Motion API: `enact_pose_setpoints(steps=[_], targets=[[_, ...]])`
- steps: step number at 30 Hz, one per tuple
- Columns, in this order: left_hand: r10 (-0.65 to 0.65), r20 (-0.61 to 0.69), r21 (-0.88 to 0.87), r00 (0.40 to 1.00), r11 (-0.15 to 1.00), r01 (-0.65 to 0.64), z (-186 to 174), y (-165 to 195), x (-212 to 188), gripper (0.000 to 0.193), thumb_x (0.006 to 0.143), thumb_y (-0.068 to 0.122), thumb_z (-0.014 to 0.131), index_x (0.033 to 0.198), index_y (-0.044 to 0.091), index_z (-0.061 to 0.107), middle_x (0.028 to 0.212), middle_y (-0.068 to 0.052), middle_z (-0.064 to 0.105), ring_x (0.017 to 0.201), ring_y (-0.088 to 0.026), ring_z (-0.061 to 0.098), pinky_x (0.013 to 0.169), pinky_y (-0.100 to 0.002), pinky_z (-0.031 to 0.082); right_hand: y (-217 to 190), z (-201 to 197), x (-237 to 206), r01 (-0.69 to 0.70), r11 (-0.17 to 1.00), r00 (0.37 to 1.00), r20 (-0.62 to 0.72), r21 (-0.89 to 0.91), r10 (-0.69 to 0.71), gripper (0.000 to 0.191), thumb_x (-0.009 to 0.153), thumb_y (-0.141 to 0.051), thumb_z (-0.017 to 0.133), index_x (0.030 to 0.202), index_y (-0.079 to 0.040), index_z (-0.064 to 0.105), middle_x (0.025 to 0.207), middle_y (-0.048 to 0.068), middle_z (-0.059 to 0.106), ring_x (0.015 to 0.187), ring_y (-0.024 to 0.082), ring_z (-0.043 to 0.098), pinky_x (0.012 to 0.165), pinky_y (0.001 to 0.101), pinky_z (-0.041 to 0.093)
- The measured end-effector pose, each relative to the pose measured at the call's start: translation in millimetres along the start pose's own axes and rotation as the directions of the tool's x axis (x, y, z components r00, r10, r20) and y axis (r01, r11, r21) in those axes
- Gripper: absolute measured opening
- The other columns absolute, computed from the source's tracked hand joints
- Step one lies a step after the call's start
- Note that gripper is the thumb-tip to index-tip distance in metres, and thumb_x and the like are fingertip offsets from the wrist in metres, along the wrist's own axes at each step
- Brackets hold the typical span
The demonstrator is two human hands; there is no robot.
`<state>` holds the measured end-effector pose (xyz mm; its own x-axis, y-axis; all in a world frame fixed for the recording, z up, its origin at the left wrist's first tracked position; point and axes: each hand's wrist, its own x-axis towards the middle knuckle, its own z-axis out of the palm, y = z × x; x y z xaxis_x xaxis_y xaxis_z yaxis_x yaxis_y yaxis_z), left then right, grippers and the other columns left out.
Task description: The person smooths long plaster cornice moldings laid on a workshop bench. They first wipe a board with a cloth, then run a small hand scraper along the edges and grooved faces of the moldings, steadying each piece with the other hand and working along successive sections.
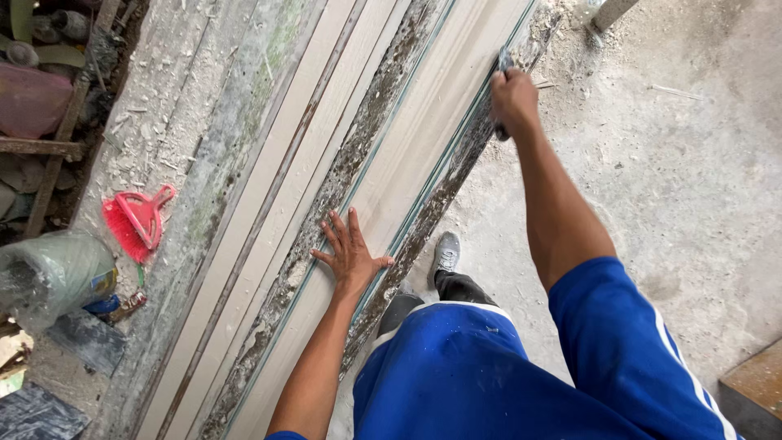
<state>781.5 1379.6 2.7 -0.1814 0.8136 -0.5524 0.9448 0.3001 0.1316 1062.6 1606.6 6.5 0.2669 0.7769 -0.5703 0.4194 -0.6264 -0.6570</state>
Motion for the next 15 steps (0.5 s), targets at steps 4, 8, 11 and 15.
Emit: enact_pose_setpoints(steps=[4, 8, 11, 15], targets=[[0.040, -0.058, -0.040, 0.998, 0.998, -0.042, 4, -2, -2, 0.151, 0.056, 0.057, 0.095, 0.161, 0.026, -0.009, 0.170, -0.021, -0.015, 0.155, -0.047, -0.014, 0.105, -0.090, 0.003, 11, 39, -56, 0.014, 0.988, 0.996, -0.083, -0.151, -0.026, 0.040, 0.109, -0.039, 0.042, 0.128, -0.006, 0.056, 0.086, 0.006, 0.067, 0.062, 0.014, 0.054, 0.052, 0.0323, 0.049], [0.053, -0.088, -0.041, 0.995, 0.998, -0.057, 8, -4, -3, 0.147, 0.060, 0.054, 0.095, 0.162, 0.025, -0.007, 0.169, -0.022, -0.013, 0.154, -0.049, -0.013, 0.102, -0.092, 0.004, 69, 141, -202, -0.119, 0.993, 0.992, 0.033, -0.019, 0.120, 0.059, 0.107, -0.035, 0.040, 0.159, -0.009, 0.040, 0.102, 0.034, 0.071, 0.090, 0.038, 0.073, 0.080, 0.0478, 0.054], [0.065, -0.119, -0.051, 0.991, 0.996, -0.072, 9, -6, -3, 0.146, 0.062, 0.053, 0.095, 0.163, 0.025, -0.006, 0.169, -0.022, -0.011, 0.154, -0.050, -0.011, 0.101, -0.092, 0.004, 95, 178, -252, 0.206, 0.941, 0.978, -0.091, 0.270, -0.188, 0.055, 0.107, -0.031, 0.048, 0.149, 0.003, 0.043, 0.111, 0.031, 0.071, 0.098, 0.038, 0.071, 0.083, 0.0433, 0.057], [0.037, -0.094, -0.061, 0.995, 0.997, -0.043, 9, -8, -2, 0.149, 0.058, 0.053, 0.096, 0.162, 0.025, -0.007, 0.169, -0.023, -0.011, 0.155, -0.050, -0.009, 0.104, -0.090, 0.005, 61, 131, -169, -0.230, 0.955, 0.973, 0.024, 0.186, 0.230, 0.041, 0.108, -0.037, 0.042, 0.120, -0.002, 0.060, 0.090, 0.022, 0.069, 0.078, 0.029, 0.072, 0.071, 0.0410, 0.060]])
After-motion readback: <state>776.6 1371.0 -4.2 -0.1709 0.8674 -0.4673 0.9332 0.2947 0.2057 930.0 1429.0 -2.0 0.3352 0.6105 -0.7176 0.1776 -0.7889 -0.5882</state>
